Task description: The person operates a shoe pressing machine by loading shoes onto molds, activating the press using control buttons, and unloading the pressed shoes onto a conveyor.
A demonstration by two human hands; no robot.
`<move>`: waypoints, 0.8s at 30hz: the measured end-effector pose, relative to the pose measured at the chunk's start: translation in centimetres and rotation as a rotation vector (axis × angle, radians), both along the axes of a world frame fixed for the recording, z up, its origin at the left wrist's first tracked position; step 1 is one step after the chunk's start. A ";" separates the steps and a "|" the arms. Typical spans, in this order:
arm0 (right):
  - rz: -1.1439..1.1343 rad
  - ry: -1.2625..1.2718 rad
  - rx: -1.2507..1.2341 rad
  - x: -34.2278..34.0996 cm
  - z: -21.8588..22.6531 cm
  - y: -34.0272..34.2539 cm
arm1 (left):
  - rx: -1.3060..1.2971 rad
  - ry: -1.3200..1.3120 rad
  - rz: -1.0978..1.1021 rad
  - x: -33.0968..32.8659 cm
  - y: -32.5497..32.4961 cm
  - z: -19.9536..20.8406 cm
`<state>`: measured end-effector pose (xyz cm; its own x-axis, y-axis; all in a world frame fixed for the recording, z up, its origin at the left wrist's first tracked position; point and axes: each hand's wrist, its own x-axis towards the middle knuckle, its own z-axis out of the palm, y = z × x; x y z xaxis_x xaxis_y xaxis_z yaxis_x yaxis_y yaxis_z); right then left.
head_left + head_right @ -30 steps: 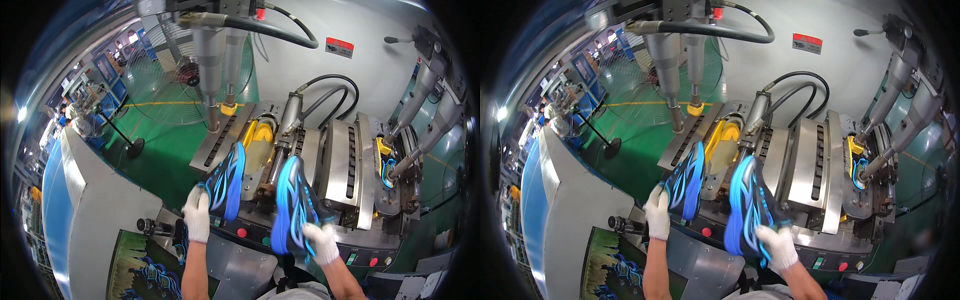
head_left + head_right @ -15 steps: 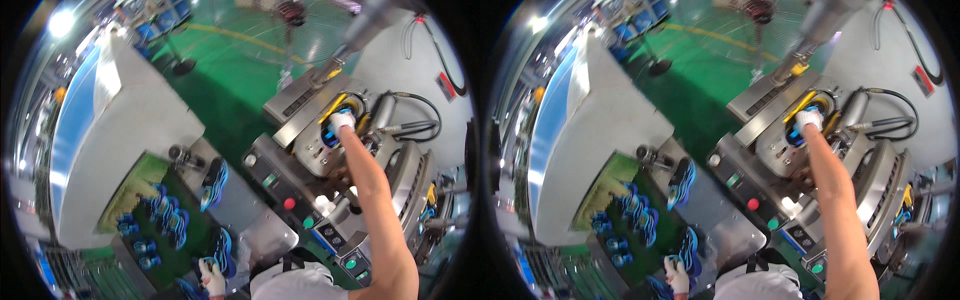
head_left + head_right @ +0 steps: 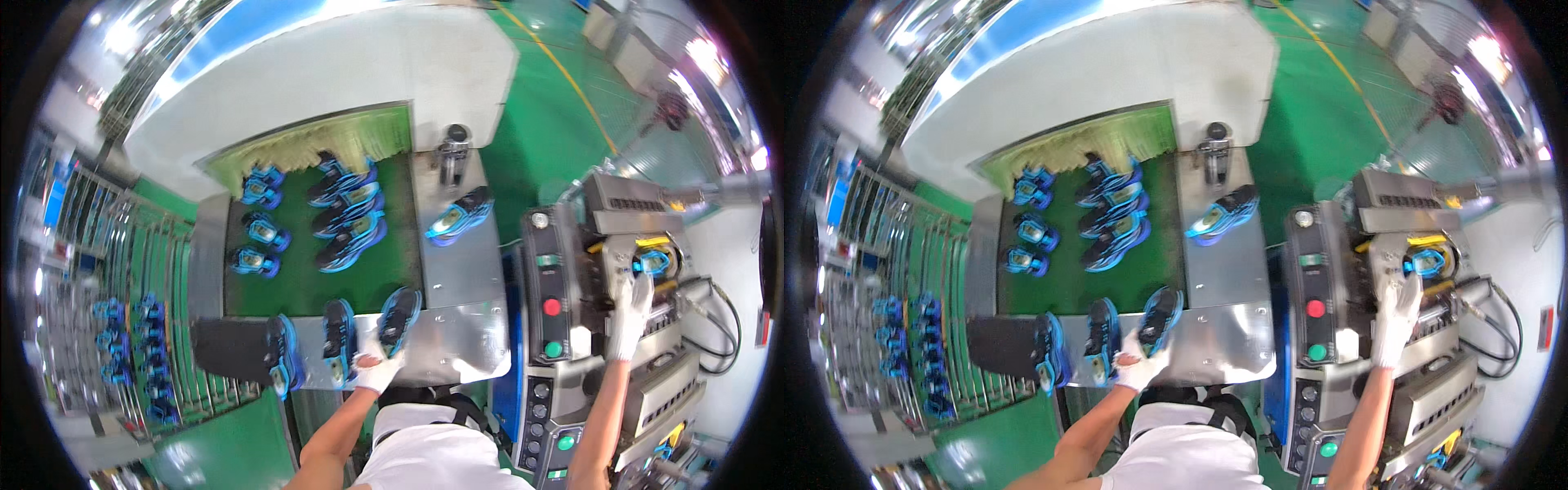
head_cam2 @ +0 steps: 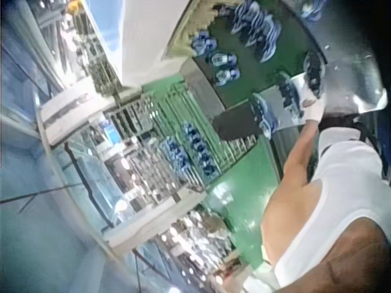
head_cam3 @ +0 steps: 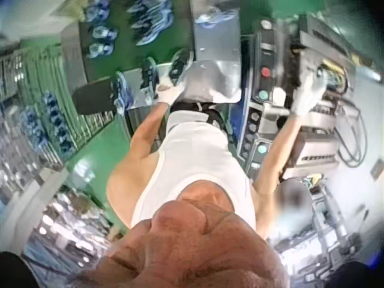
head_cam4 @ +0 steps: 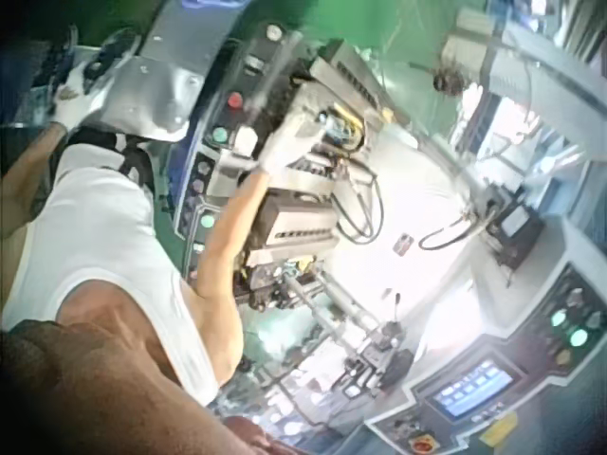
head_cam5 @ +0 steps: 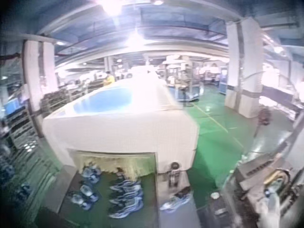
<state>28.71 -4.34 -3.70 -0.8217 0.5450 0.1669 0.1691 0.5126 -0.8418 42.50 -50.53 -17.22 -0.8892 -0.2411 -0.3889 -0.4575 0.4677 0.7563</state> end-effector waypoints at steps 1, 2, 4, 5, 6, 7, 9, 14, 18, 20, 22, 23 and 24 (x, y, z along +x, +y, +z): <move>0.078 0.046 0.026 3.3 -1.5 -2.4 | -0.021 0.002 -0.070 -0.3 0.2 -1.8; 0.051 -0.051 0.348 6.1 -5.1 -3.0 | -0.047 0.007 -0.135 -0.4 -0.1 -3.4; -0.005 -0.614 0.952 9.8 -11.1 -2.4 | -0.107 0.044 -0.266 -1.8 2.5 -3.9; -0.013 -1.092 1.199 10.7 -13.2 -2.0 | -0.177 0.130 -0.299 -1.6 2.7 -4.5; 0.011 -1.153 1.156 10.2 -12.5 -3.4 | -0.096 0.152 -0.370 -2.5 1.3 -3.1; 0.019 -1.235 1.117 10.4 -10.4 -4.6 | -0.048 0.167 -0.351 -2.8 0.1 -0.9; 0.103 -1.142 0.914 10.9 -9.0 -0.9 | 0.035 0.378 -0.192 -6.0 -4.4 0.7; -0.002 -0.849 0.688 17.4 -8.1 1.0 | -0.745 0.348 0.272 -12.2 -21.6 -2.0; 0.048 -1.146 0.649 22.9 -7.5 -3.5 | -0.718 0.274 0.255 -14.0 -30.4 -5.6; 0.095 -1.326 0.752 25.3 -8.1 -4.6 | -0.665 0.275 0.264 -15.0 -31.8 -6.9; 0.115 -1.121 0.561 27.5 -7.6 -5.4 | -0.773 0.339 0.052 -14.9 -34.2 -6.8; 0.100 -1.150 0.501 27.8 -7.9 -6.0 | -0.706 0.294 0.149 -15.9 -33.8 -5.5; 0.087 -1.149 0.493 28.2 -8.1 -6.5 | -0.685 0.304 0.135 -16.3 -34.2 -5.0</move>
